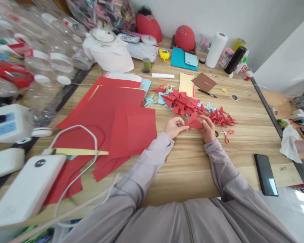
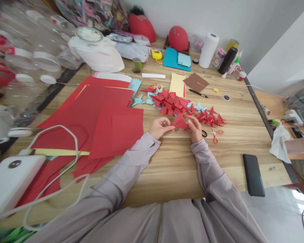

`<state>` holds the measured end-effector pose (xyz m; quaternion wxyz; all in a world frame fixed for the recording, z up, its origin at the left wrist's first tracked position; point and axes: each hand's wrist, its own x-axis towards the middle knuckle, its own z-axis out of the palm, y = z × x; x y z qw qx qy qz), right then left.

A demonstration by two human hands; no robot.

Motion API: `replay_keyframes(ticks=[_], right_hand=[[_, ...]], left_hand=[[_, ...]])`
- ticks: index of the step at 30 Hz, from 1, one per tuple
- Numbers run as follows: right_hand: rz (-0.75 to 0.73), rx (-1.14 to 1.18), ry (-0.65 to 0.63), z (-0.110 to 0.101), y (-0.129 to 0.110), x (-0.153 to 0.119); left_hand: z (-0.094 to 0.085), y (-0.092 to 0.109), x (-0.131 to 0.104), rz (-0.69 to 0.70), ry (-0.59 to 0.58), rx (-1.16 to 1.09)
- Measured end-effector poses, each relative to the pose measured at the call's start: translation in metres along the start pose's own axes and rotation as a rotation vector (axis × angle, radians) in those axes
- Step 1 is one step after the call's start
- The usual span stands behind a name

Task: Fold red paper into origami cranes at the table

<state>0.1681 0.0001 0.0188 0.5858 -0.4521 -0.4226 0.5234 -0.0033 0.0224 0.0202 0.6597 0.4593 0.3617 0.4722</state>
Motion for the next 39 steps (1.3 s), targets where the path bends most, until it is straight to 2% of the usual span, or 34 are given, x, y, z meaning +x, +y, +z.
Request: replay_keyframes(ticks=[3, 6, 11, 18, 25, 33, 39], right_hand=[[0.018, 0.004, -0.062, 0.006, 0.000, -0.002], [0.019, -0.130, -0.141, 0.013, 0.000, -0.006], [-0.014, -0.175, -0.086, 0.015, 0.002, -0.009], [-0.040, -0.183, -0.034, 0.015, 0.004, -0.010], [-0.065, -0.186, 0.028, 0.023, 0.001, -0.013], [-0.037, -0.072, 0.071, 0.027, 0.006, -0.012], [-0.023, -0.035, 0.093, 0.030, 0.004, -0.012]], left_hand=[[0.005, -0.004, 0.000, 0.019, 0.079, -0.015], [0.011, -0.008, -0.001, 0.015, 0.093, -0.010], [0.019, -0.011, -0.003, -0.016, 0.074, -0.022], [0.021, -0.013, -0.007, -0.005, 0.075, -0.044], [0.026, -0.019, -0.009, 0.047, 0.145, -0.078], [0.033, -0.020, -0.011, 0.082, 0.233, -0.117], [0.036, -0.020, -0.012, 0.113, 0.252, -0.072]])
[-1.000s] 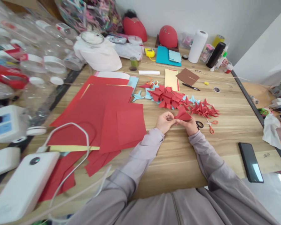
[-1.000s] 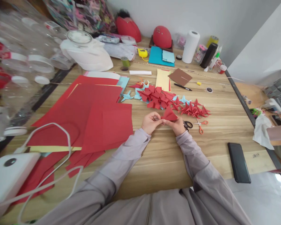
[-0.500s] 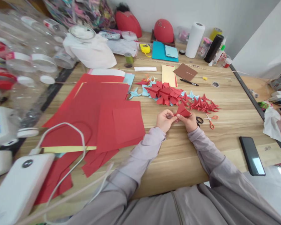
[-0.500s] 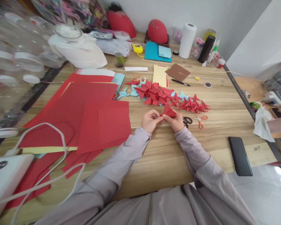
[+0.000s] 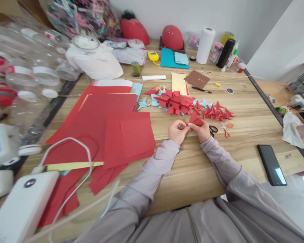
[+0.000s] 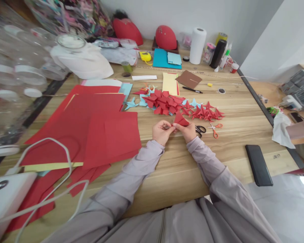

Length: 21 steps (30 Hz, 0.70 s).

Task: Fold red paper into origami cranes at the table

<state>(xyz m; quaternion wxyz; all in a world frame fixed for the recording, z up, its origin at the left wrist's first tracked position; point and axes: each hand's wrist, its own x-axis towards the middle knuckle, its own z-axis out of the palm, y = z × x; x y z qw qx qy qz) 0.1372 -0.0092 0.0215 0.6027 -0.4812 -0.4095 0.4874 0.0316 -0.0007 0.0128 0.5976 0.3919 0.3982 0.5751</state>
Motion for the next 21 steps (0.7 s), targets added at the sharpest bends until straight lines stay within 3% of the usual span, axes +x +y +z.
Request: replay_keyframes(ticks=[5, 21], right_hand=[[0.044, 0.049, 0.076, -0.0005, 0.0042, 0.0006], [0.097, 0.249, 0.115, -0.0050, 0.0054, 0.0084]], left_hand=[[0.0025, -0.0004, -0.0045, 0.009, -0.002, 0.025], [0.0012, -0.0053, -0.0079, -0.016, 0.023, 0.039]])
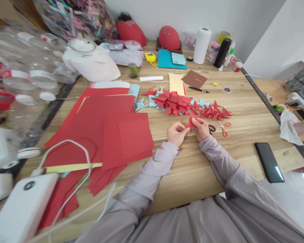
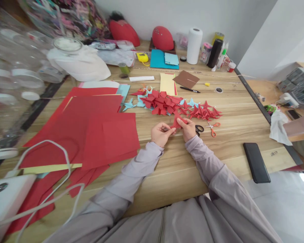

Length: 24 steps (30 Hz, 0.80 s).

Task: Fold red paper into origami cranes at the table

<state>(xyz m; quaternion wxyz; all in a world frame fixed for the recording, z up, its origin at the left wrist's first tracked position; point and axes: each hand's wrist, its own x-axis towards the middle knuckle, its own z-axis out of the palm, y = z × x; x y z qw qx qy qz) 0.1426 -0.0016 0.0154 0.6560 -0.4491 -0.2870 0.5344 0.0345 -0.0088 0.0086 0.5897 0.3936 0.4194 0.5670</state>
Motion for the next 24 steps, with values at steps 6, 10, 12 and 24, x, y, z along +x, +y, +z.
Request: replay_keyframes(ticks=[6, 10, 12, 24], right_hand=[[0.046, 0.028, 0.030, 0.000, -0.004, 0.002], [-0.019, -0.064, -0.031, -0.001, 0.000, 0.000], [-0.034, -0.165, -0.085, 0.000, 0.001, -0.002], [-0.039, -0.182, -0.055, 0.002, 0.000, -0.007]], left_hand=[[0.001, 0.001, 0.000, -0.028, -0.026, -0.016], [0.000, 0.003, 0.001, -0.030, -0.002, -0.035], [-0.001, 0.004, 0.002, -0.023, 0.005, -0.037], [-0.001, 0.005, 0.001, -0.032, -0.055, -0.033]])
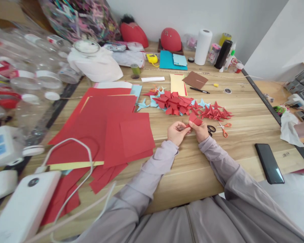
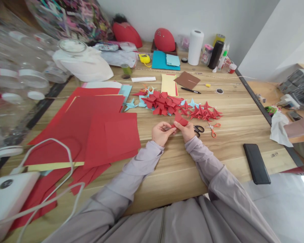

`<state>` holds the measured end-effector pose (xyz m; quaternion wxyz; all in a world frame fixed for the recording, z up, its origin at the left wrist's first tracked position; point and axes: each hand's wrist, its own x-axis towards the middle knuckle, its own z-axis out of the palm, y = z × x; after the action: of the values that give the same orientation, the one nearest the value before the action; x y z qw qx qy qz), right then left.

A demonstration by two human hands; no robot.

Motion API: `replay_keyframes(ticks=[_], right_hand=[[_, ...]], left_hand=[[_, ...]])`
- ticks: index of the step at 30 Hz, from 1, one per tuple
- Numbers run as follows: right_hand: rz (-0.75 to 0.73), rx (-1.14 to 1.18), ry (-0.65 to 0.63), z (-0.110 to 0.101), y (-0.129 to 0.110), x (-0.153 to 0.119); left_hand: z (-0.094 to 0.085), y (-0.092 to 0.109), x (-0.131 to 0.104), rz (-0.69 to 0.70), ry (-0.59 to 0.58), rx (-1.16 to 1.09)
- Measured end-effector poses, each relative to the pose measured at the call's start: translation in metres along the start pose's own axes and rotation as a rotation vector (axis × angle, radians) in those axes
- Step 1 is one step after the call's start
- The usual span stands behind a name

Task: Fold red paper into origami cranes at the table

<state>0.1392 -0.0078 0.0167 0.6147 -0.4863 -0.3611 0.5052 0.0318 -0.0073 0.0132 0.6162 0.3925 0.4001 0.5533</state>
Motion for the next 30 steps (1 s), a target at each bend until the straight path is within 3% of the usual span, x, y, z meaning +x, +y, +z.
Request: replay_keyframes(ticks=[4, 11, 15, 20, 30], right_hand=[[0.030, 0.066, 0.086, 0.000, 0.005, 0.005], [0.025, 0.143, 0.080, -0.004, 0.000, 0.009], [-0.010, 0.064, 0.074, -0.005, 0.003, 0.008], [-0.088, -0.052, 0.047, -0.005, 0.007, 0.005], [-0.044, -0.180, -0.042, -0.007, 0.002, 0.003]], left_hand=[[0.001, 0.000, -0.001, -0.017, -0.022, 0.011], [-0.003, -0.001, 0.003, 0.007, 0.017, 0.067], [-0.005, -0.003, 0.007, 0.103, 0.092, 0.063], [-0.008, -0.006, 0.010, 0.079, 0.058, 0.099], [-0.013, 0.000, 0.011, 0.059, 0.041, 0.118]])
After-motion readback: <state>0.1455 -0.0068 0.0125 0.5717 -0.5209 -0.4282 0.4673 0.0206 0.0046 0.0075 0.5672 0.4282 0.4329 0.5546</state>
